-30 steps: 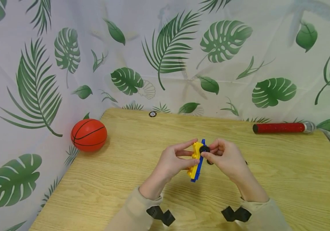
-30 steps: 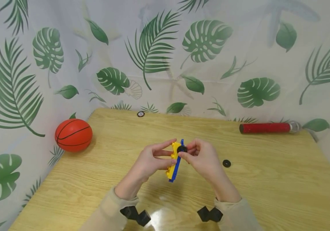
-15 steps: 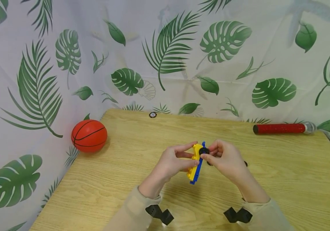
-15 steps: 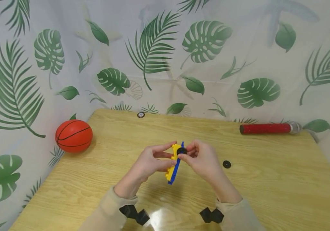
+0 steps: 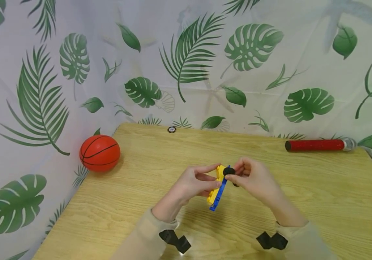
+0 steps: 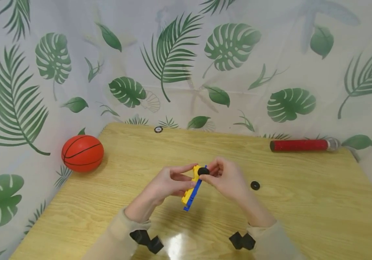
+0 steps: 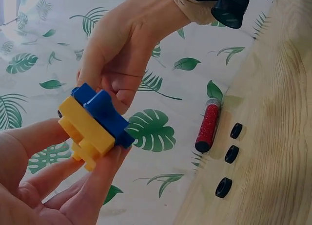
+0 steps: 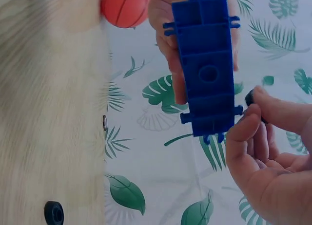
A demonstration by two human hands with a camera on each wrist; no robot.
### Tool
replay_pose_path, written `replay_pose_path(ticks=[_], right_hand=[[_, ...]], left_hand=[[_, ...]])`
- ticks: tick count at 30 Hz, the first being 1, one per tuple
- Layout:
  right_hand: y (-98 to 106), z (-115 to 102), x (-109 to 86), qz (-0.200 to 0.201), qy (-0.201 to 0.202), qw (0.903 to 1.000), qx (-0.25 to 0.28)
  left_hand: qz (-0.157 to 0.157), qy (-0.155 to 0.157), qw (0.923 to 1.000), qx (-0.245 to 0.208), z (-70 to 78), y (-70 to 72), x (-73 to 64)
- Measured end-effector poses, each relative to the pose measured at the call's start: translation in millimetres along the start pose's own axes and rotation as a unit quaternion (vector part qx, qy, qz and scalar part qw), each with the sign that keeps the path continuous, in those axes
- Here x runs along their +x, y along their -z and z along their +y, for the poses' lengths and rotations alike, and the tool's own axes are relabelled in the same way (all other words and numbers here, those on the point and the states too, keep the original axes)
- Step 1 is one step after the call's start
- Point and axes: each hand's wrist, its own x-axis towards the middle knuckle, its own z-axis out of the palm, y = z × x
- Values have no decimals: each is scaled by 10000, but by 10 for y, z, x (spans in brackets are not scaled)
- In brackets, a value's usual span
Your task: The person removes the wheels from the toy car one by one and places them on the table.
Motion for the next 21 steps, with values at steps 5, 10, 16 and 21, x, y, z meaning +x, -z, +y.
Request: replay_pose_path(ticks=[5,10,16,21], right_hand=[[71,59,13,-241,-83,9940,1060],[66,144,26,-328,133,9875,1536],[104,169,33,-401,103,9824,1820],[163,163,24,-446,124,9814,1864]], left_hand=[[52,-85,9999,-126,15,26,-22],[70,-202,9996,-175,35,39,-36],[78,-317,9991,-260,40,45,-28],[67,-416,9987,-274,51,65,-22]])
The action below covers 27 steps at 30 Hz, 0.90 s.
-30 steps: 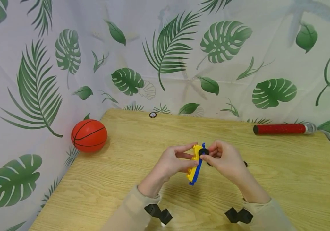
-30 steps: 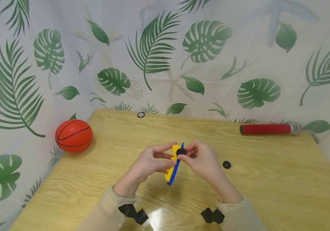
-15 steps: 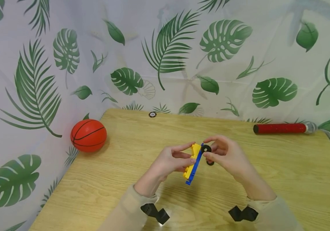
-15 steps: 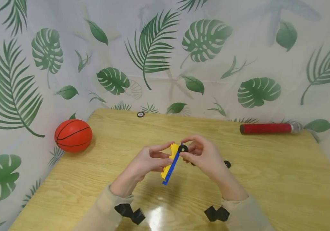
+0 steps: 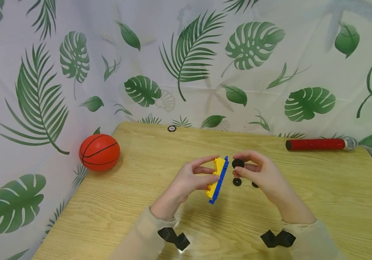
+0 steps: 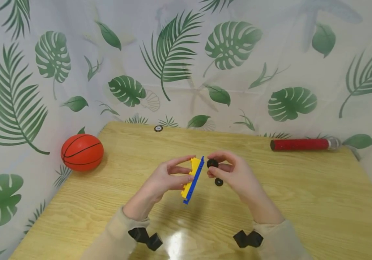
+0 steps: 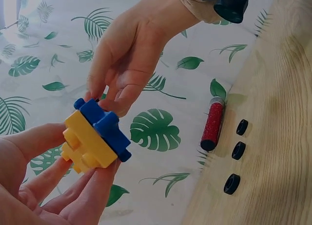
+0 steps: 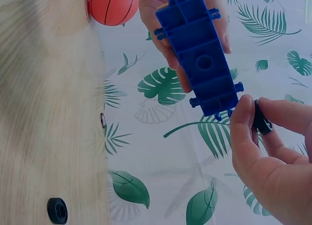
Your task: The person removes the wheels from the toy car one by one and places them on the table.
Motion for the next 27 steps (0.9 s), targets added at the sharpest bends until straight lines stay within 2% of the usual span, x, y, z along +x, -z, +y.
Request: replay_pose_path(ticks=[14,19,27], right_hand=[[84,13,-46,50,23,9999,102],[121,23,-57,162,-138,9997,78],[185,14,-71,319,-97,9994,131]], left_hand=[[22,-100,9999,63,63,13,26],[98,-154,9998,47,53,26,15],[137,-169,9998,-14,26,44,-2]])
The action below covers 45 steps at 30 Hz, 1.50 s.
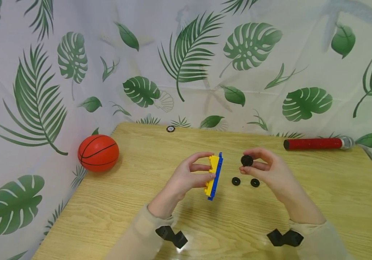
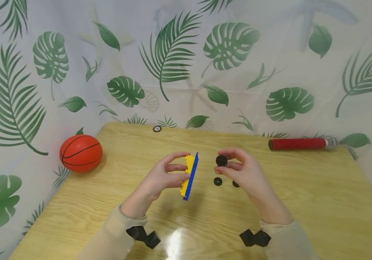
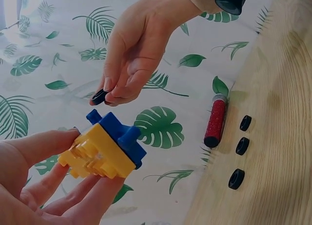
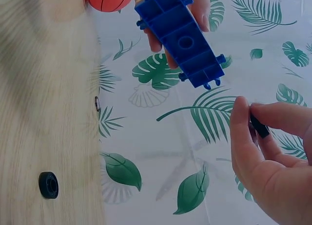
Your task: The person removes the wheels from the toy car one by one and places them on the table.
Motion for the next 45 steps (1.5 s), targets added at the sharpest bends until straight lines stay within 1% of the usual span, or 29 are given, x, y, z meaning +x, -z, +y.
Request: replay_pose_path(ticks=[6,11,15,20,27,33,40,45], right_hand=[[47,0,-15,72,63,10000,8],[81,29,-33,99,238,9993,257],[130,59,-50,179,269,9991,277],[205,105,-78,247,171,9993,207],[335,167,-122,156,191,9986,462],[427,235,-135,246,260,9979,538],[583,325,-187,484,102,9975,506],[716,414,-231,605,-43,9961,644]], left_hand=[[58,-23,10000,40,-24,67,-6],[103,21,9999,76,-55,113,-22],[107,37,9999,55,-60,117,-24],[114,49,9999,45,-53,112,-18],[112,41,9999,90,-47,121,-31],[108,39,9999,116,-52,135,-38],[131,43,9998,160,-50,142,-40],[140,44,9998,143,-53,150,-40]])
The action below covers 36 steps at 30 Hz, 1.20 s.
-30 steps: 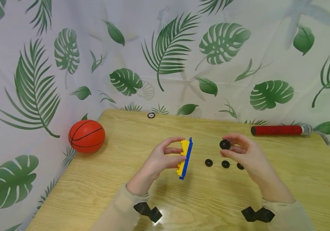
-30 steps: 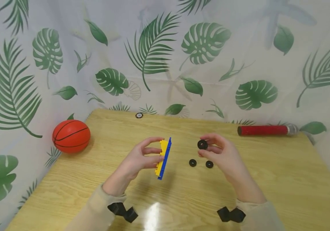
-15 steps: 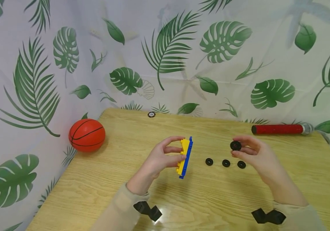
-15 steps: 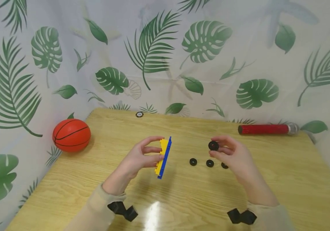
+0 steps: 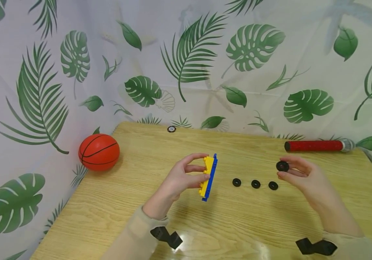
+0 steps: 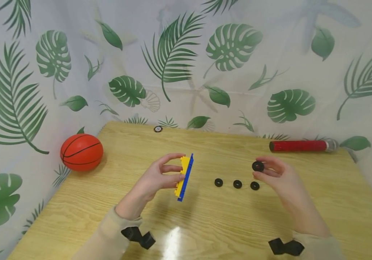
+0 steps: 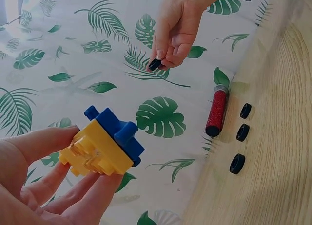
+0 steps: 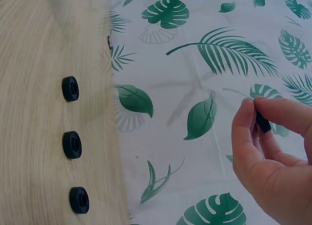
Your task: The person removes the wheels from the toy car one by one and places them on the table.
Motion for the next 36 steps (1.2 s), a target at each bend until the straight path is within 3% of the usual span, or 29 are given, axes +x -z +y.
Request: replay_pose_path(ticks=[9,36], right_hand=[[209,101,-33,183,69,9994,280],[639,333,-33,204,-590,9934,967]], left_hand=[[15,14,10000,-10,2,7,-18],[8,-18,10000,14,-1,41,-50]])
